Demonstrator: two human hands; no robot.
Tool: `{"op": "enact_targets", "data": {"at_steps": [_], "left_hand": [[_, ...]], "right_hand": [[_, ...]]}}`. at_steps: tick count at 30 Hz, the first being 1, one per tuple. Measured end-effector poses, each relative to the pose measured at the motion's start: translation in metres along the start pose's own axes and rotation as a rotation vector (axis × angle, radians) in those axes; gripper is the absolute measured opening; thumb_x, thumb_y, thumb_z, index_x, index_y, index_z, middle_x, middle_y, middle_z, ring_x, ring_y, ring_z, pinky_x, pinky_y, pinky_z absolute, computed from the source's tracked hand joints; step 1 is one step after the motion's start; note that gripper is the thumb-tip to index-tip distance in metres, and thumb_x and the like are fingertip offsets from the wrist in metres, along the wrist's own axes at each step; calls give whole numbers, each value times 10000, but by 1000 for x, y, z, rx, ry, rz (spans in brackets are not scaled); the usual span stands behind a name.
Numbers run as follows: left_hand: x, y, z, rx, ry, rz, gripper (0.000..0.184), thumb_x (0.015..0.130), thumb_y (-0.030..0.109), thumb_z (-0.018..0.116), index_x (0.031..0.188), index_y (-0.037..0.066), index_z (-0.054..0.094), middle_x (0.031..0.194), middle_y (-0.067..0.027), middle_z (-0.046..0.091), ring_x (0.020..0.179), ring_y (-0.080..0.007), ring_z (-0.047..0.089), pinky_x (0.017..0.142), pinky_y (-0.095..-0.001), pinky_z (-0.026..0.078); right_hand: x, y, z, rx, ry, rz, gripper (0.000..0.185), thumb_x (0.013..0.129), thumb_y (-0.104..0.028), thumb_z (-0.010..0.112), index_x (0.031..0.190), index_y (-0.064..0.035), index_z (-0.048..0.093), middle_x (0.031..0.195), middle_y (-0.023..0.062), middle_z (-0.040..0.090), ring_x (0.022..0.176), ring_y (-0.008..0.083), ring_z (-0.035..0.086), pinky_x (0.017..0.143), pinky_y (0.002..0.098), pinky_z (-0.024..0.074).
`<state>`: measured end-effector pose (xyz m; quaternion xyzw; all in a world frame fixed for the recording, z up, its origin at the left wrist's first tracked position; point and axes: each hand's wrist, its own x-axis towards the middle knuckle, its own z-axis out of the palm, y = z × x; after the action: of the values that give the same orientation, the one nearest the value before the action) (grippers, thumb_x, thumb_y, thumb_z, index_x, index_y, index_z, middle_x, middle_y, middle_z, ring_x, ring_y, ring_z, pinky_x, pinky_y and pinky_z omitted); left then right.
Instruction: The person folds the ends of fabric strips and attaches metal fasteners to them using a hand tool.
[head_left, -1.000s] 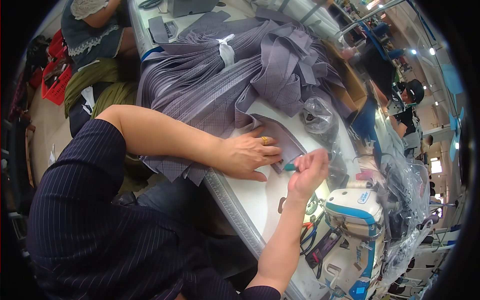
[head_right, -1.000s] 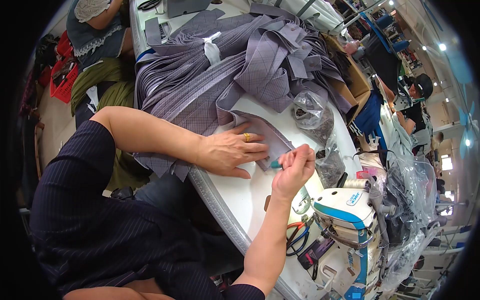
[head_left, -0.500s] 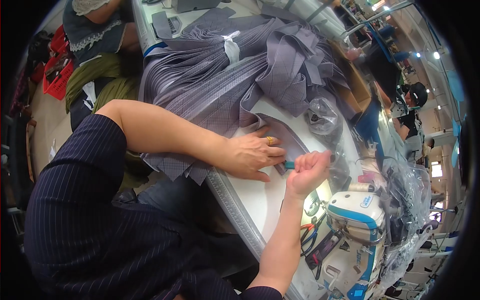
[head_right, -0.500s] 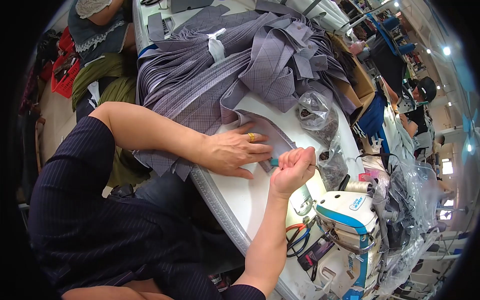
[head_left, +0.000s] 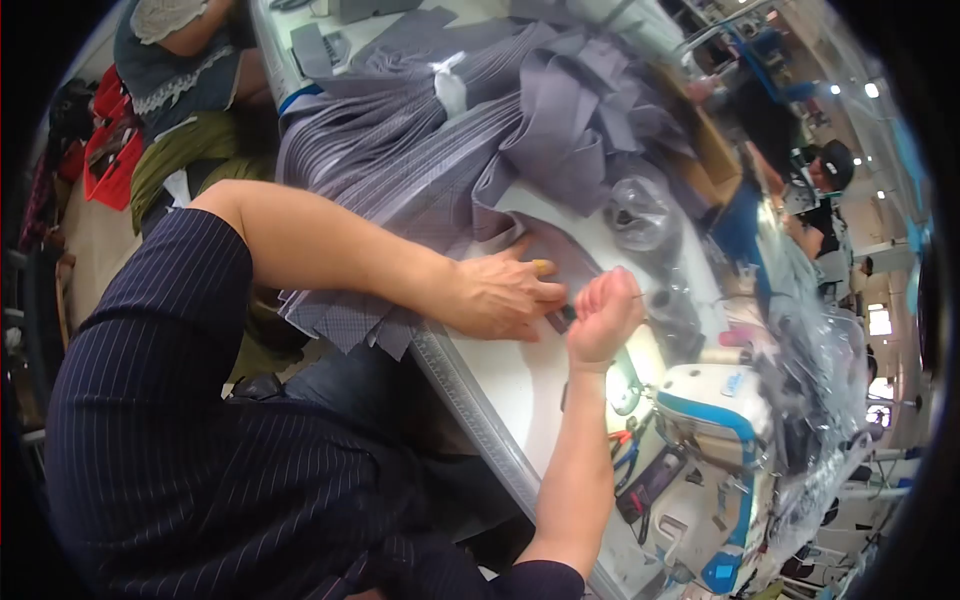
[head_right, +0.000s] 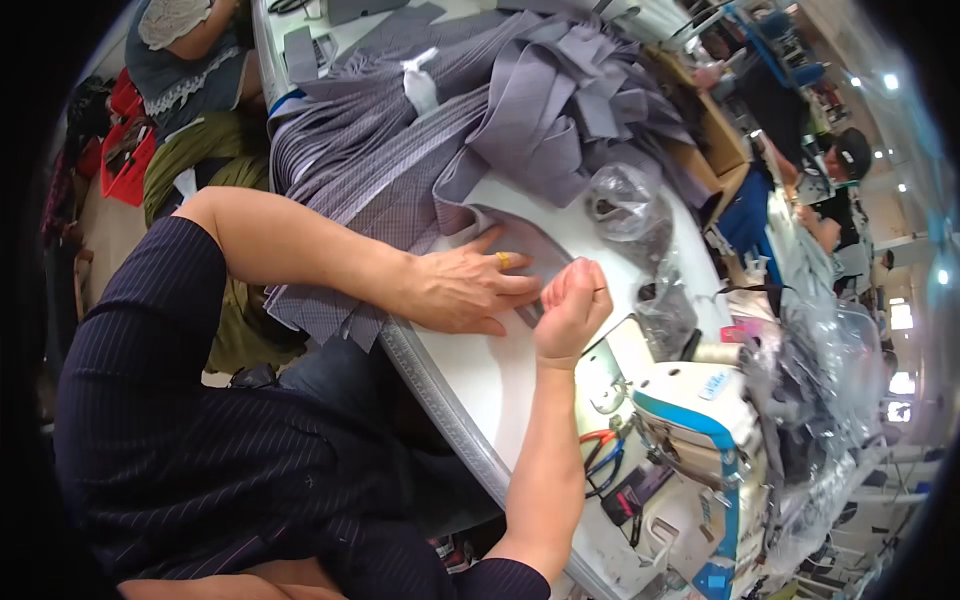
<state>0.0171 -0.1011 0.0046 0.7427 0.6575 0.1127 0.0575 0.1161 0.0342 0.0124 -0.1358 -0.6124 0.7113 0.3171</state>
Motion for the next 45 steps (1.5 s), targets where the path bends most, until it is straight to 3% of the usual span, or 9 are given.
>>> {"op": "enact_targets", "data": {"at_steps": [5, 13, 26, 29, 34, 36, 41, 45], "left_hand": [[-8, -2, 21, 30, 176, -6, 568, 937, 412, 553, 1331, 8, 492, 1407, -117, 456, 1361, -301, 385, 1084, -598, 297], [-11, -2, 27, -23, 233, -33, 596, 924, 395, 566, 1380, 24, 472, 1421, -112, 465, 1361, -305, 391, 1097, -602, 273], [-13, 0, 23, 71, 214, -9, 532, 909, 372, 595, 1322, 41, 542, 1416, -101, 469, 1356, -298, 394, 1089, -591, 295], [-12, 1, 24, 65, 219, -12, 517, 903, 357, 607, 1307, 40, 551, 1411, -99, 473, 1352, -295, 399, 1084, -590, 302], [-10, -1, 23, 48, 223, -16, 481, 898, 331, 618, 1278, 40, 564, 1390, -99, 477, 1337, -295, 413, 1072, -596, 324], [-9, -3, 25, 50, 269, 22, 433, 942, 361, 547, 1223, 34, 589, 1288, -91, 510, 1275, -294, 443, 1032, -611, 355], [-10, -4, 28, 65, 267, 16, 416, 937, 360, 549, 1198, 39, 597, 1260, -89, 514, 1262, -296, 448, 1034, -618, 353], [-11, -3, 30, 64, 288, 11, 412, 932, 355, 552, 1193, 39, 597, 1293, -90, 516, 1278, -294, 447, 1043, -613, 346]], "right_hand": [[-3, 6, -4, 127, 75, -56, 391, 1002, -214, 439, 639, -120, 329, 538, -37, 275, 462, 61, 229, 427, 238, 214], [-3, 3, -4, 135, 156, -60, 417, 978, -228, 448, 608, -125, 286, 519, -26, 249, 439, 83, 204, 410, 260, 217], [8, 1, -1, 257, 265, -28, 415, 980, -240, 446, 601, -133, 316, 511, -37, 273, 424, 74, 224, 412, 252, 230], [9, 2, -3, 231, 238, -6, 420, 971, -263, 472, 617, -147, 278, 534, -37, 242, 451, 82, 217, 450, 269, 220], [7, 2, 2, 120, 120, -46, 408, 979, -222, 441, 610, -124, 294, 517, -29, 269, 435, 68, 205, 407, 242, 217], [7, 1, 3, 110, 64, -50, 399, 979, -202, 436, 614, -119, 299, 519, -29, 272, 435, 67, 206, 403, 234, 213], [-8, 3, 13, -26, 10, -113, 391, 979, -189, 438, 616, -103, 321, 535, -23, 288, 449, 69, 226, 421, 233, 218], [-17, 6, 14, 22, 136, -153, 372, 954, -170, 436, 615, -110, 294, 527, -12, 266, 447, 85, 228, 446, 263, 232]]}}
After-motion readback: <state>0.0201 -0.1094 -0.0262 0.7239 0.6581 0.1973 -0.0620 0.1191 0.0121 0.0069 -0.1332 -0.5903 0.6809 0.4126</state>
